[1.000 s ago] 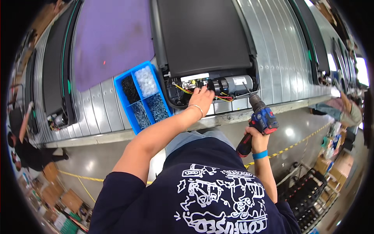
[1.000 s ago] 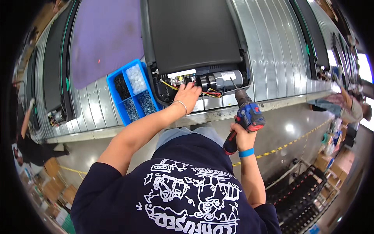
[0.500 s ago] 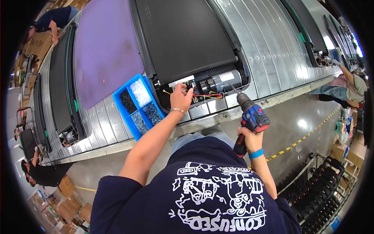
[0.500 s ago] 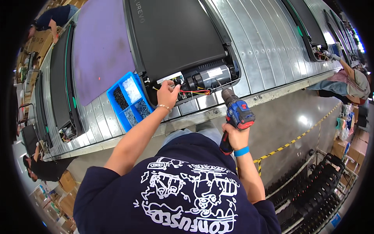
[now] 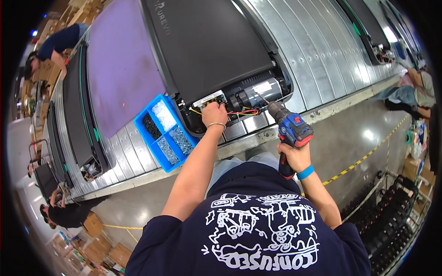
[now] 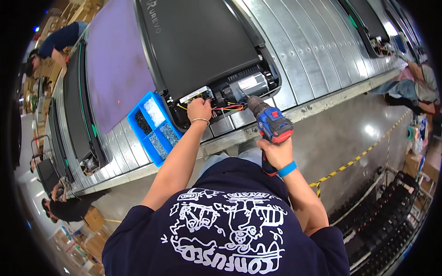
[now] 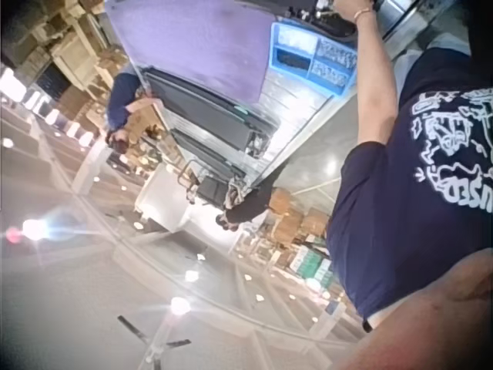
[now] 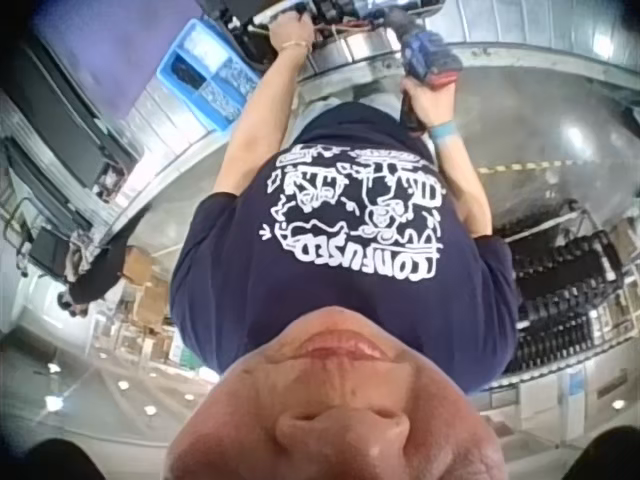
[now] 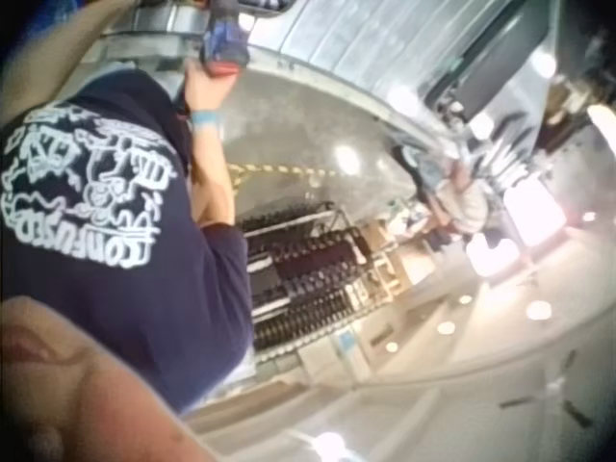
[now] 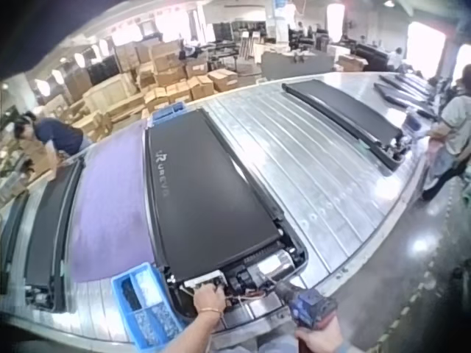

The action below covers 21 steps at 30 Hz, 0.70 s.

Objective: Assembling electronic circuit boards onto treadmill motor bases using a power drill on a factory assembly line.

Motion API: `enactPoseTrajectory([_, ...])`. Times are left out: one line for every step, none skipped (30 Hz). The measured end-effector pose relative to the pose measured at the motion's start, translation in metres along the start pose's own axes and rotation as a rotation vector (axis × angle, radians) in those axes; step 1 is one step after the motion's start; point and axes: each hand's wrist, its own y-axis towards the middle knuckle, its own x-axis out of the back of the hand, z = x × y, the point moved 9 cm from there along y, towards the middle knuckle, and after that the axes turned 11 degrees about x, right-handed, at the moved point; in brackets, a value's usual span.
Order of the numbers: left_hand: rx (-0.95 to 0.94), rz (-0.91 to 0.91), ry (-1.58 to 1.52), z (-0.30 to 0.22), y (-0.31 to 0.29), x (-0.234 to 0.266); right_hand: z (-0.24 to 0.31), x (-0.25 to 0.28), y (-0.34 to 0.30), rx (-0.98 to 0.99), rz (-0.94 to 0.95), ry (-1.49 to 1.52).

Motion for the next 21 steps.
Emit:
enactPoseTrajectory([0.037,0.007,-0.002,0.003,0.001,0.001,0.002,0.002,0.002,0.042,0.004,-0.019])
enactPoseTrajectory([0.074,0.014,-0.003,0.004,0.002,0.003,0.004,0.004,0.004,0.084,0.007,-0.038])
enactPoseTrajectory([0.114,0.017,0.002,0.003,0.002,0.005,0.004,0.006,0.006,0.124,0.013,-0.052])
enactPoseTrajectory([0.101,0.019,0.022,-0.004,0.001,0.007,0.000,0.009,0.007,0.114,0.000,-0.034])
enactPoseTrajectory([0.140,0.036,0.084,-0.006,0.001,0.008,-0.002,0.011,0.008,0.115,-0.005,0.003])
enactPoseTrajectory([0.182,0.051,0.143,-0.008,-0.001,0.010,-0.004,0.012,0.009,0.116,-0.007,0.037])
enactPoseTrajectory([0.226,0.066,0.204,-0.008,-0.001,0.011,-0.007,0.013,0.010,0.116,-0.009,0.072])
enactPoseTrajectory([0.222,0.068,0.222,-0.013,0.000,0.011,-0.010,0.014,0.012,0.105,-0.014,0.086])
enactPoseTrajectory([0.255,0.058,0.227,-0.013,0.001,0.012,-0.014,0.014,0.014,0.074,-0.019,0.125])
enactPoseTrajectory([0.288,0.049,0.233,-0.012,0.003,0.013,-0.018,0.015,0.016,0.043,-0.024,0.164])
enactPoseTrajectory([0.324,0.038,0.237,-0.011,0.003,0.014,-0.022,0.015,0.017,0.011,-0.025,0.201])
enactPoseTrajectory([0.326,0.040,0.252,-0.011,0.003,0.013,-0.024,0.016,0.019,0.000,-0.025,0.211])
enactPoseTrajectory([0.305,0.047,0.257,-0.013,0.003,0.012,-0.026,0.017,0.022,-0.001,-0.014,0.197])
enactPoseTrajectory([0.284,0.055,0.260,-0.015,0.003,0.011,-0.027,0.017,0.024,-0.001,-0.002,0.182])
enactPoseTrajectory([0.264,0.063,0.261,-0.016,0.003,0.010,-0.028,0.016,0.026,0.000,0.011,0.166])
enactPoseTrajectory([0.270,0.062,0.267,-0.016,0.003,0.009,-0.028,0.017,0.029,-0.005,0.016,0.170])
enactPoseTrajectory([0.273,0.057,0.263,-0.016,0.003,0.008,-0.025,0.018,0.031,-0.005,0.015,0.181])
enactPoseTrajectory([0.276,0.051,0.257,-0.016,0.003,0.008,-0.023,0.019,0.034,-0.003,0.014,0.190])
enactPoseTrajectory([0.280,0.044,0.248,-0.015,0.003,0.008,-0.021,0.019,0.036,0.001,0.015,0.198])
enactPoseTrajectory([0.287,0.041,0.247,-0.015,0.003,0.009,-0.021,0.019,0.037,0.002,0.023,0.198])
enactPoseTrajectory([0.256,0.056,0.265,-0.016,0.003,0.009,-0.022,0.019,0.038,0.005,0.027,0.187])
